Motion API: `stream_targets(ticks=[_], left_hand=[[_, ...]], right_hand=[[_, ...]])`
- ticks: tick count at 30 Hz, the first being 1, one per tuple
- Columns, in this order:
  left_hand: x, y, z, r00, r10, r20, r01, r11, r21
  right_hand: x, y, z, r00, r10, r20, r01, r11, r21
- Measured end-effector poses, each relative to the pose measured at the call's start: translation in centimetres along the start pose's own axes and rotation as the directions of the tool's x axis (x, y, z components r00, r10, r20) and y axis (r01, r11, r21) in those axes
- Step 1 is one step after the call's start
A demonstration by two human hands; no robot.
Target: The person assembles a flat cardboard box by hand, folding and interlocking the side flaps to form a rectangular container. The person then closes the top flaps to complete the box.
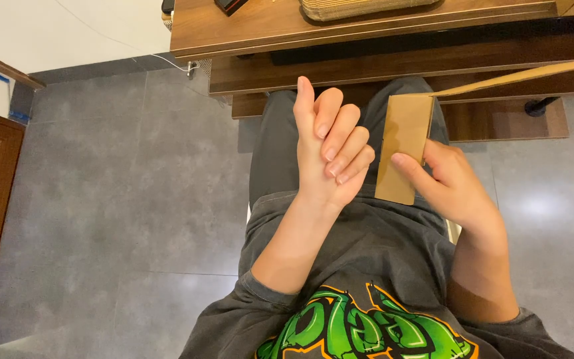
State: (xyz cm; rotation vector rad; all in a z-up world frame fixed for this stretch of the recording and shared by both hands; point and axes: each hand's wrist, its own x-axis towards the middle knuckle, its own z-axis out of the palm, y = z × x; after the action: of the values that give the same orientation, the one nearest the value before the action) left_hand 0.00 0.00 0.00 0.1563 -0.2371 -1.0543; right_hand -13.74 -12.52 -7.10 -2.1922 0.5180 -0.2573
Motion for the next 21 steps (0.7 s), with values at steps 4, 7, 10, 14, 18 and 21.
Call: stream_targets(ticks=[4,7,10,14,18,21], left_hand=[[0.0,0.0,-0.3,0.999,-0.015,0.033,0.016,0.999,-0.030],[0.2,0.1,-0.1,1.000,-0.013,0.028,0.013,1.000,-0.017],[1.5,-0.4,-2.1,0.981,0.178,-0.079,-0.117,0.862,0.493],[2.2,-0.6,-4.8,0.995,0.043,-0.094,0.093,0.023,0.995],[4.7,0.7,-19.1,0.980,0.157,-0.123,0.123,0.007,0.992],[4.9,3.4,-29.4,0.811,0.391,-0.436,0.357,0.260,0.897]], right_hand=[[0.0,0.1,0.0,1.000,-0.017,-0.001,0.017,1.000,-0.002],[0.0,0.4,0.0,0.999,-0.034,-0.006,0.034,0.999,-0.013],[0.1,0.1,0.2,1.000,-0.005,0.005,0.005,0.999,-0.033],[0.8,-1.2,2.3,0.996,-0.050,0.079,0.053,0.998,-0.035],[1.5,-2.3,3.4,0.918,-0.126,0.377,0.148,0.989,-0.029],[1.6,0.8,2.8,0.946,-0.271,-0.178,0.324,0.788,0.523]])
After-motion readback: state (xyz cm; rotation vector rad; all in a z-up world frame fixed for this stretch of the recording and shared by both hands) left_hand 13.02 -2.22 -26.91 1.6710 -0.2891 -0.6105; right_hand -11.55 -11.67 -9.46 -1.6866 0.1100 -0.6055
